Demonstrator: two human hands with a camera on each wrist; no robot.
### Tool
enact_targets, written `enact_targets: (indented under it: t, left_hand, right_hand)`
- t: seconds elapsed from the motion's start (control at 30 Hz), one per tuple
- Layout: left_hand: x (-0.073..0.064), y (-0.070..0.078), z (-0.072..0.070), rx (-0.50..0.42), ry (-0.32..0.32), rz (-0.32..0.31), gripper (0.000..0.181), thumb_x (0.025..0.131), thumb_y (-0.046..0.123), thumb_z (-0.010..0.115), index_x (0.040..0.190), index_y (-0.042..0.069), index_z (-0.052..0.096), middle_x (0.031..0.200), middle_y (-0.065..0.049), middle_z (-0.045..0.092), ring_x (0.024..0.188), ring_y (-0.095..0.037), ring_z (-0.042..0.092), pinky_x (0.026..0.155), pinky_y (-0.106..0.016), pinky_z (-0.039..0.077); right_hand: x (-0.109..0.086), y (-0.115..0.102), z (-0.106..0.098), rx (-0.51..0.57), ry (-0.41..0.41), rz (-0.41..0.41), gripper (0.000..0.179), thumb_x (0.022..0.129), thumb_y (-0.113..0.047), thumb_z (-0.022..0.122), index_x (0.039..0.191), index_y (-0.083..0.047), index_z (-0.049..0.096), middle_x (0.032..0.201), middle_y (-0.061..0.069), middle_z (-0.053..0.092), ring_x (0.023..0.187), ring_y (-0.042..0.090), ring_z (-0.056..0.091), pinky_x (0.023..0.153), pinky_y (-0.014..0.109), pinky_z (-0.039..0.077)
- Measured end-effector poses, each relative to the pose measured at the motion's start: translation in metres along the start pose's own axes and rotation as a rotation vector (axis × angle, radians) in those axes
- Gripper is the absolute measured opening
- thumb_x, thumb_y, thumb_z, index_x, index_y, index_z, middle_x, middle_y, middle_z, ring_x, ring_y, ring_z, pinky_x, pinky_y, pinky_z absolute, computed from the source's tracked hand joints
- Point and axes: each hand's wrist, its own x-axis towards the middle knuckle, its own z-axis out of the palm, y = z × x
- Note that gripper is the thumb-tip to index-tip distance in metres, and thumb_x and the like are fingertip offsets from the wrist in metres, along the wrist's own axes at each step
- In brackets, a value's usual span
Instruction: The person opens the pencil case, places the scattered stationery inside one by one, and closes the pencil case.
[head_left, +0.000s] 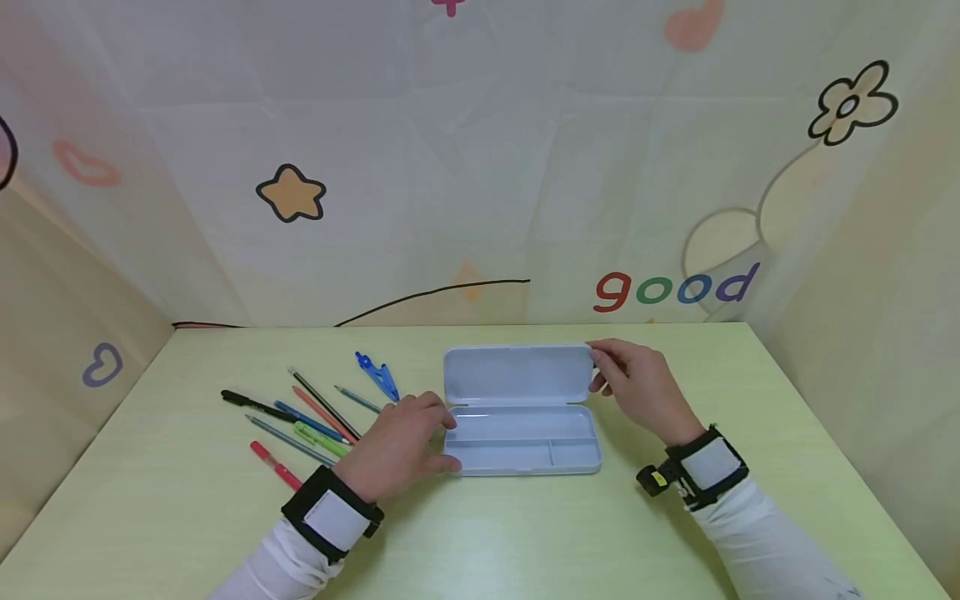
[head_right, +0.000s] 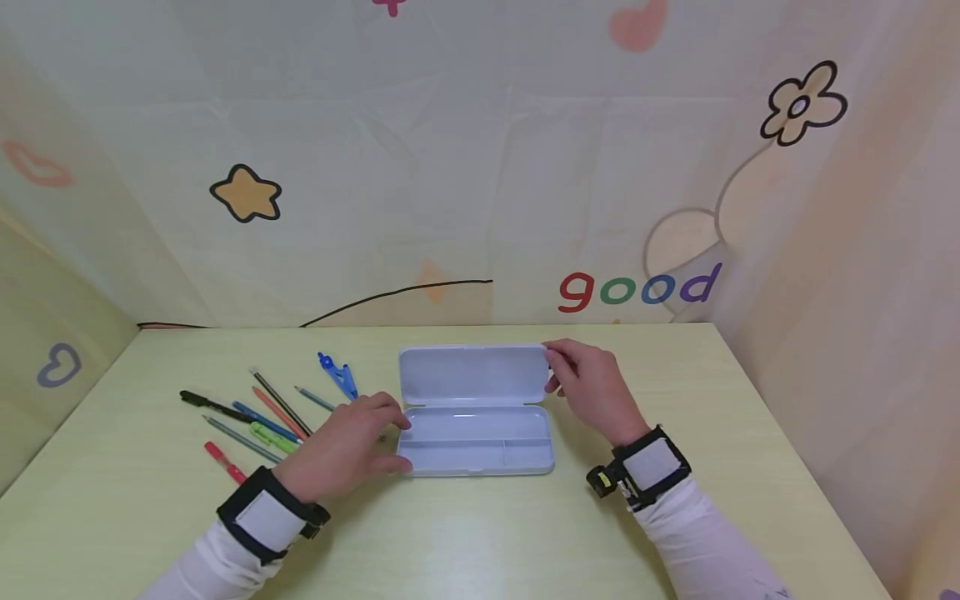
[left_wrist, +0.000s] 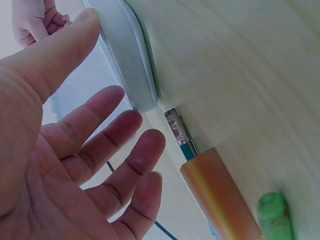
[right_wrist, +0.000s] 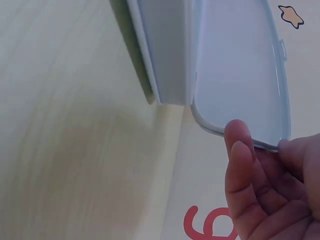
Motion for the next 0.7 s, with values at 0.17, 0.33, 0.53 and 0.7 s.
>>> enact_targets:
  t: [0.17, 0.33, 0.53, 0.7]
  left_hand:
    - [-0.0004, -0.0002, 0.0007, -0.004, -0.003, -0.008, 0.044, 0.080, 0.034, 0.095, 0.109, 0.006, 0.076, 0.113, -0.005, 0.069, 0.099, -0.027, 0.062, 0.086, -0.047, 0.053]
    - [-0.0010, 0.0006, 0.0001, -0.006, -0.001, -0.003, 0.045, 0.080, 0.034, 0.095, 0.109, 0.006, 0.076, 0.114, -0.006, 0.069, 0.098, -0.027, 0.062, 0.085, -0.046, 0.052]
    - [-0.0008, 0.0008, -0.0003, -0.006, 0.000, -0.003, 0.045, 0.080, 0.034, 0.095, 0.110, 0.006, 0.076, 0.113, -0.006, 0.069, 0.098, -0.026, 0.063, 0.084, -0.045, 0.052]
    - [-0.0012, 0.0006, 0.0002, -0.001, -0.001, 0.001, 0.046, 0.080, 0.034, 0.096, 0.110, 0.005, 0.076, 0.113, -0.006, 0.069, 0.098, -0.026, 0.063, 0.084, -0.046, 0.052]
  right_hand:
    - [0.0008, 0.0015, 0.0060, -0.013, -0.010, 0.036, 0.037, 0.109, -0.008, 0.060, 0.145, 0.001, 0.062, 0.087, 0.009, 0.070, 0.076, 0.029, 0.070, 0.066, 0.031, 0.061]
    - [0.0001, 0.0022, 0.0089, -0.038, -0.038, 0.076, 0.045, 0.109, -0.009, 0.061, 0.152, 0.001, 0.055, 0.087, 0.009, 0.069, 0.072, 0.027, 0.068, 0.057, 0.026, 0.052]
    - [-0.0004, 0.0034, 0.0107, -0.065, -0.068, 0.111, 0.047, 0.109, -0.009, 0.061, 0.154, 0.001, 0.052, 0.086, 0.008, 0.069, 0.071, 0.025, 0.065, 0.053, 0.027, 0.047]
    - [-0.0004, 0.0047, 0.0112, -0.072, -0.107, 0.121, 0.046, 0.109, -0.009, 0.060, 0.152, 0.004, 0.052, 0.084, 0.007, 0.068, 0.072, 0.025, 0.065, 0.054, 0.027, 0.046]
